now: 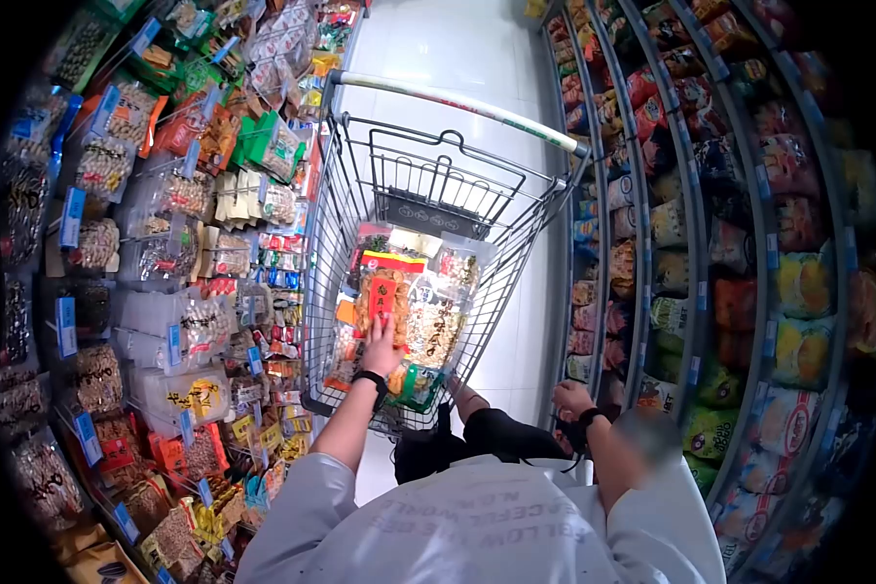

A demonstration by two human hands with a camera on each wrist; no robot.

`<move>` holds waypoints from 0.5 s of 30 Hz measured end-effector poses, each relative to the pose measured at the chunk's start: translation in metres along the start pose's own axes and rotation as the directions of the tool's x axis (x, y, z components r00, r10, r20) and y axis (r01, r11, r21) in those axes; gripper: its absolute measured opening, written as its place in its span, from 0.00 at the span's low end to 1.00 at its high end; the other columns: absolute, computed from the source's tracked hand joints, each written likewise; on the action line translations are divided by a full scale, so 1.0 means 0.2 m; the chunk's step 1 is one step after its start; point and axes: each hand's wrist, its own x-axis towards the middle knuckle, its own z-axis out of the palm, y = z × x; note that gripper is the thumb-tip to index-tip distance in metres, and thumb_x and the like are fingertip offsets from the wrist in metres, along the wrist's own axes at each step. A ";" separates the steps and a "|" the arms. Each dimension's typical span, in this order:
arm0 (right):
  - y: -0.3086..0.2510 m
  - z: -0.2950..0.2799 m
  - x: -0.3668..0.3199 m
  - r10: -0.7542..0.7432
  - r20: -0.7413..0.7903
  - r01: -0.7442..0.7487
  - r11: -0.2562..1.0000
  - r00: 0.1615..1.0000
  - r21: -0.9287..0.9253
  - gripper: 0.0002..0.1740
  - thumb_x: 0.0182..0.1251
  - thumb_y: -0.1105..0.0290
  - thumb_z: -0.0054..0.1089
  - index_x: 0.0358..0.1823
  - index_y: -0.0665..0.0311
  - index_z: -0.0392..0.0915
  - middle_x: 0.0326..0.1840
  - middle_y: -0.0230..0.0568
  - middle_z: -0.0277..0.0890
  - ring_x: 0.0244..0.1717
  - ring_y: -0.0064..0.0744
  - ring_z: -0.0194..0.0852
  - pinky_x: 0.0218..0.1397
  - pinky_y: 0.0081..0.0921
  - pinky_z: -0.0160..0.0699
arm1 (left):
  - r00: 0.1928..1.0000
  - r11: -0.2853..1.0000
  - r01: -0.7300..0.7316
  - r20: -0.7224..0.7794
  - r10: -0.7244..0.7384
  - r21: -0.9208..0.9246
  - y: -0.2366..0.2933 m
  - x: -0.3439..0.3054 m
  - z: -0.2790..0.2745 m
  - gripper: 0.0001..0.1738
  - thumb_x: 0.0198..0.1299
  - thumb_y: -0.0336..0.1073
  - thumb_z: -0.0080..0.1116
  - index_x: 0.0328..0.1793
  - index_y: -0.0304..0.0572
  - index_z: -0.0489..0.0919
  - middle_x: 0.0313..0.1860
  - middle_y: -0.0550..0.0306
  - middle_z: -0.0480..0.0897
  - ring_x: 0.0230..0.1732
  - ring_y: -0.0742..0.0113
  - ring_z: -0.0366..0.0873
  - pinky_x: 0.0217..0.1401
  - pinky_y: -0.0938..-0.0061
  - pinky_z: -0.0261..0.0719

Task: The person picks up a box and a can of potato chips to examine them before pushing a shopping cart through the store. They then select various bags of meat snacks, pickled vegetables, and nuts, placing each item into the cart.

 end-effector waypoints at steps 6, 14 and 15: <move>-0.28 0.28 -0.13 -0.339 0.065 0.344 0.936 0.938 -0.080 0.18 0.67 0.62 0.50 0.50 0.67 0.77 0.38 0.41 0.82 0.36 0.29 0.80 0.39 0.25 0.76 | 0.966 1.000 -0.030 0.259 0.027 0.006 -0.08 -0.04 -0.03 0.41 0.55 0.47 0.60 0.76 0.60 0.60 0.80 0.54 0.52 0.73 0.46 0.60 0.71 0.59 0.65; -0.33 0.59 -0.21 -0.469 0.151 0.488 0.862 0.870 -0.134 0.18 0.68 0.59 0.50 0.51 0.62 0.77 0.41 0.42 0.83 0.35 0.30 0.81 0.37 0.26 0.79 | 0.991 0.912 -0.125 -0.092 0.096 -0.391 -0.25 -0.72 -0.24 0.21 0.57 0.41 0.57 0.55 0.37 0.79 0.52 0.44 0.81 0.55 0.50 0.78 0.60 0.62 0.75; -0.29 0.64 -0.16 -0.500 0.162 0.522 0.841 0.851 -0.143 0.18 0.68 0.58 0.50 0.51 0.62 0.78 0.40 0.41 0.83 0.34 0.30 0.81 0.36 0.27 0.78 | 0.995 0.845 -0.087 -0.083 0.050 -0.527 -0.30 -0.84 -0.27 0.20 0.58 0.39 0.56 0.54 0.37 0.79 0.49 0.44 0.82 0.53 0.51 0.80 0.58 0.64 0.75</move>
